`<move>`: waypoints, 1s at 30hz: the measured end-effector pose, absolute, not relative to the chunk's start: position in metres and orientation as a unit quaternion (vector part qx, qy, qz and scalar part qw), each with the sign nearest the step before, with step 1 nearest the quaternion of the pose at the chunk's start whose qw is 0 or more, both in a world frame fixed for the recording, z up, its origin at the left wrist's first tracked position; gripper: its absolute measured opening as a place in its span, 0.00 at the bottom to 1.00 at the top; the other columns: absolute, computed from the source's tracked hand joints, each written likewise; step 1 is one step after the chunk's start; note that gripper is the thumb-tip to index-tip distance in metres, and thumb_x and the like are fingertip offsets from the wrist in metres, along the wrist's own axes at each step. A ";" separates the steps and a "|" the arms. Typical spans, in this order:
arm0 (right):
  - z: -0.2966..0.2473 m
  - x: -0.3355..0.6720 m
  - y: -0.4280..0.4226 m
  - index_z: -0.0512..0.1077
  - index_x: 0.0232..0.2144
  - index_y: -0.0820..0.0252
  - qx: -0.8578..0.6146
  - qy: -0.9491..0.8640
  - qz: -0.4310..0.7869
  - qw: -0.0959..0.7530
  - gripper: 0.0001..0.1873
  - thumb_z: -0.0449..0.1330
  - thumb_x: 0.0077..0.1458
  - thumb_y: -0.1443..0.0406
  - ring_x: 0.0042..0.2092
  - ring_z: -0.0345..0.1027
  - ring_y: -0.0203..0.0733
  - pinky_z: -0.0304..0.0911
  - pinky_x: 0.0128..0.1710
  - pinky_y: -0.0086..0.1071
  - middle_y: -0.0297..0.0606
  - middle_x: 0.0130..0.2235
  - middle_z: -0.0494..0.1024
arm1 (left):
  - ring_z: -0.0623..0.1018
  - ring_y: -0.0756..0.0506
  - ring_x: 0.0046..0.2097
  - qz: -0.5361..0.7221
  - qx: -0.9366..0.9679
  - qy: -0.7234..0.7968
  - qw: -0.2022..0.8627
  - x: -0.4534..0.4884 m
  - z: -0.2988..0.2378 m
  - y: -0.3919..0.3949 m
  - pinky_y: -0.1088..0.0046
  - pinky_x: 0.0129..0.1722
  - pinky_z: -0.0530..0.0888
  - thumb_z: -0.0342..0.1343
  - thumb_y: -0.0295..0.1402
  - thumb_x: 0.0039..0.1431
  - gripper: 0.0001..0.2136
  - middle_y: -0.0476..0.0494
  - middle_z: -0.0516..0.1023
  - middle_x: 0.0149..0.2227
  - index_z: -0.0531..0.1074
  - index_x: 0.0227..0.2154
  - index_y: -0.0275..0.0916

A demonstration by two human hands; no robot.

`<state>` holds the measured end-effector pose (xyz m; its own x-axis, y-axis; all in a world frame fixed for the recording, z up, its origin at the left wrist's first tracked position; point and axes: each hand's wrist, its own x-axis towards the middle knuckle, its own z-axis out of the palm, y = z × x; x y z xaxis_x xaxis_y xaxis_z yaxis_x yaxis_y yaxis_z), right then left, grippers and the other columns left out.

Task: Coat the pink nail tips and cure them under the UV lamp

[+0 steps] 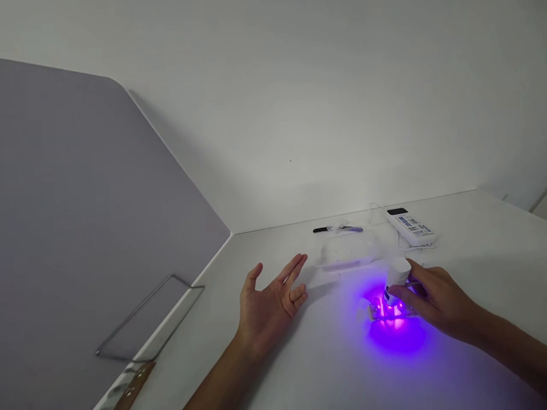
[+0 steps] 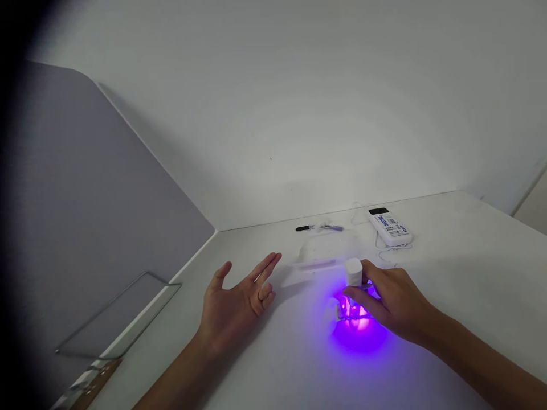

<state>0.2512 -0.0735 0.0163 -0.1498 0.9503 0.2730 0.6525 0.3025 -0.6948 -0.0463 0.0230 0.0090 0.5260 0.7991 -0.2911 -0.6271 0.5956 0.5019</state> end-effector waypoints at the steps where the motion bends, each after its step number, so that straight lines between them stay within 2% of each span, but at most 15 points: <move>1: 0.016 0.251 -0.074 0.62 0.27 0.55 -0.549 -0.729 0.211 0.350 0.19 0.52 0.66 0.51 0.19 0.52 0.33 0.48 0.19 0.27 0.25 0.19 0.59 | 0.81 0.42 0.33 0.415 0.173 0.252 0.857 -0.047 0.009 0.023 0.63 0.37 0.80 0.41 0.47 0.66 0.30 0.36 0.70 0.60 0.56 0.66 0.36; 6: 0.017 0.251 -0.073 0.61 0.26 0.55 -0.542 -0.736 0.200 0.354 0.22 0.50 0.66 0.49 0.19 0.52 0.33 0.48 0.20 0.28 0.25 0.18 0.59 | 0.81 0.44 0.32 0.403 0.191 0.252 0.859 -0.050 0.007 0.024 0.65 0.38 0.79 0.44 0.46 0.65 0.30 0.36 0.67 0.62 0.57 0.65 0.35; 9: 0.017 0.250 -0.073 0.61 0.26 0.55 -0.546 -0.736 0.198 0.348 0.21 0.51 0.66 0.49 0.19 0.51 0.32 0.48 0.20 0.27 0.25 0.18 0.59 | 0.81 0.44 0.32 0.382 0.265 0.249 0.850 -0.050 0.008 0.022 0.66 0.40 0.77 0.48 0.47 0.62 0.29 0.37 0.60 0.66 0.63 0.63 0.38; 12: 0.017 0.250 -0.073 0.61 0.25 0.55 -0.550 -0.734 0.196 0.346 0.20 0.53 0.65 0.51 0.18 0.51 0.32 0.47 0.19 0.27 0.24 0.18 0.59 | 0.82 0.40 0.35 0.344 0.425 0.230 0.805 -0.048 0.013 0.017 0.60 0.44 0.75 0.54 0.50 0.59 0.26 0.41 0.51 0.70 0.73 0.56 0.42; 16: 0.018 0.251 -0.074 0.61 0.25 0.54 -0.551 -0.733 0.193 0.348 0.20 0.53 0.65 0.51 0.18 0.54 0.33 0.47 0.19 0.28 0.25 0.18 0.60 | 0.82 0.35 0.34 0.337 0.547 0.210 0.737 -0.045 0.016 0.013 0.50 0.48 0.72 0.54 0.47 0.62 0.17 0.41 0.53 0.69 0.81 0.43 0.43; 18: 0.019 0.251 -0.074 0.62 0.25 0.55 -0.550 -0.734 0.193 0.347 0.20 0.53 0.65 0.50 0.18 0.54 0.33 0.48 0.18 0.27 0.25 0.18 0.60 | 0.82 0.35 0.33 0.335 0.558 0.227 0.724 -0.046 0.012 0.013 0.48 0.48 0.71 0.53 0.45 0.63 0.17 0.40 0.52 0.69 0.81 0.44 0.43; 24: 0.020 0.251 -0.073 0.64 0.27 0.55 -0.538 -0.745 0.175 0.353 0.21 0.52 0.65 0.49 0.17 0.52 0.32 0.48 0.18 0.27 0.24 0.18 0.59 | 0.82 0.37 0.34 0.334 0.584 0.264 0.692 -0.048 -0.003 0.016 0.51 0.47 0.72 0.50 0.43 0.64 0.21 0.39 0.45 0.71 0.73 0.57 0.44; 30: 0.020 0.251 -0.073 0.64 0.26 0.55 -0.544 -0.745 0.161 0.351 0.23 0.50 0.65 0.47 0.17 0.52 0.32 0.48 0.18 0.27 0.25 0.18 0.60 | 0.82 0.39 0.32 0.332 0.590 0.277 0.682 -0.047 0.000 0.016 0.53 0.45 0.75 0.51 0.44 0.63 0.21 0.41 0.48 0.70 0.74 0.56 0.46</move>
